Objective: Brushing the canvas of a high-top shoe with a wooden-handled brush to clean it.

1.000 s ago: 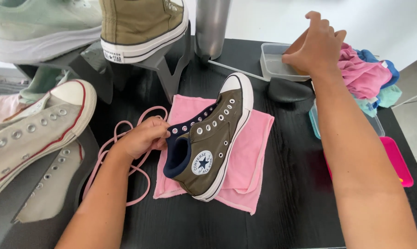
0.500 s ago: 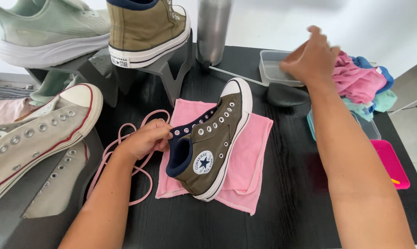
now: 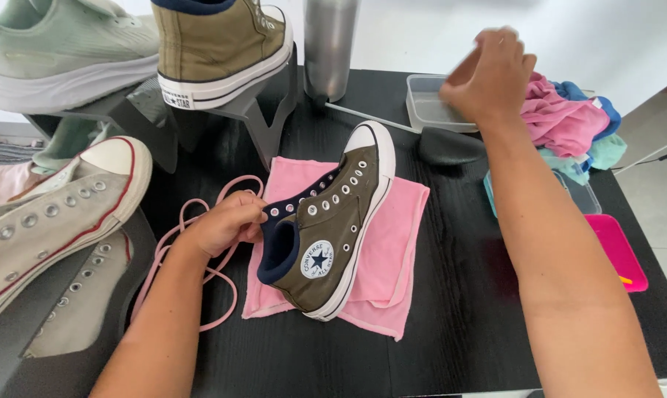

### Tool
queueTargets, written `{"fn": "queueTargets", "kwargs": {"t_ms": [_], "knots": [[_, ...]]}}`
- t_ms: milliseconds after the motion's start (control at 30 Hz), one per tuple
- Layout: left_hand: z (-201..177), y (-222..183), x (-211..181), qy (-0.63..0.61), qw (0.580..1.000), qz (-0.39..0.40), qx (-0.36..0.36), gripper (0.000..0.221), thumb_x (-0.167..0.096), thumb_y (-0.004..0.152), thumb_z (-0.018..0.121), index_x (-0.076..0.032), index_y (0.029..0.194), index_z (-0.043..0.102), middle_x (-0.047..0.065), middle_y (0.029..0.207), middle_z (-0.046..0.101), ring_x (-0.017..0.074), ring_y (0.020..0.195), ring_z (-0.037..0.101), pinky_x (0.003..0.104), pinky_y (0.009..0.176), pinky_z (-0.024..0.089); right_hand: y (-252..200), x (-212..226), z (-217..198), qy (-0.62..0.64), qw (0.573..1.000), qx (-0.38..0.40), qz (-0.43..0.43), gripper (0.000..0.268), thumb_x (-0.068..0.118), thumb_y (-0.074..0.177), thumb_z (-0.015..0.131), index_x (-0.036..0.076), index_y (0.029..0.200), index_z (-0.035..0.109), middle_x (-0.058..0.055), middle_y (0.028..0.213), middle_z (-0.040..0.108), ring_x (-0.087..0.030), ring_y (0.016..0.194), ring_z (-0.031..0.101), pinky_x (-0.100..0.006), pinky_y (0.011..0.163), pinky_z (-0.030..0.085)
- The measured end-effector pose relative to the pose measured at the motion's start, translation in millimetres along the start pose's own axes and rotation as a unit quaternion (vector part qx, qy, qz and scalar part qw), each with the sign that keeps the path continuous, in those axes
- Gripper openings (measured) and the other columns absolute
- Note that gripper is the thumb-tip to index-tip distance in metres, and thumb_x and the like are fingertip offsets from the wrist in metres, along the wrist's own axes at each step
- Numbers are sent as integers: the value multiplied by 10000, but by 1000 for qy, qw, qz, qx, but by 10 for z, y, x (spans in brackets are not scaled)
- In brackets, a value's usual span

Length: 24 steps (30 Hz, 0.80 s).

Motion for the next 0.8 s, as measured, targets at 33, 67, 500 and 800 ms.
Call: {"fn": "queueTargets", "kwargs": {"t_ms": [33,67,500,800], "knots": [[21,-3,9,-1,1000,-1,1,329,-81,781,527,-75,467,429,-10,485,311,101,488,275,276,534,263,-11,56,-69,-1,1000,1,0,685,354,647,858,63,1176,536,-151,1189,517,-377,1042,528,-474,844,370],[22,-1,0,1,1000,-3,-1,331,-75,783,519,-68,463,431,-9,490,305,103,491,274,273,534,266,0,121,-137,13,1000,-27,4,720,313,677,891,42,1235,526,-154,1238,519,-373,1094,533,-475,880,374],[56,-20,-54,4,1000,-5,2,332,-76,787,508,-68,466,423,-7,496,274,107,497,248,275,534,248,82,224,-295,16,998,-60,-32,558,180,682,853,23,1098,517,-166,1253,499,-376,1144,484,-483,853,359],[54,-34,-41,0,1000,-10,-3,333,-81,798,512,-72,473,438,-10,500,295,106,490,271,270,536,275,115,-34,-222,49,995,49,-71,593,370,680,902,92,1020,505,-100,1112,505,-284,985,469,-410,806,388]]}}
Point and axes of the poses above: each hand's wrist, its own y-axis towards the middle knuckle, its own z-axis out of the palm, x = y × z, the point moved 1 cm from there along y, towards the middle knuckle
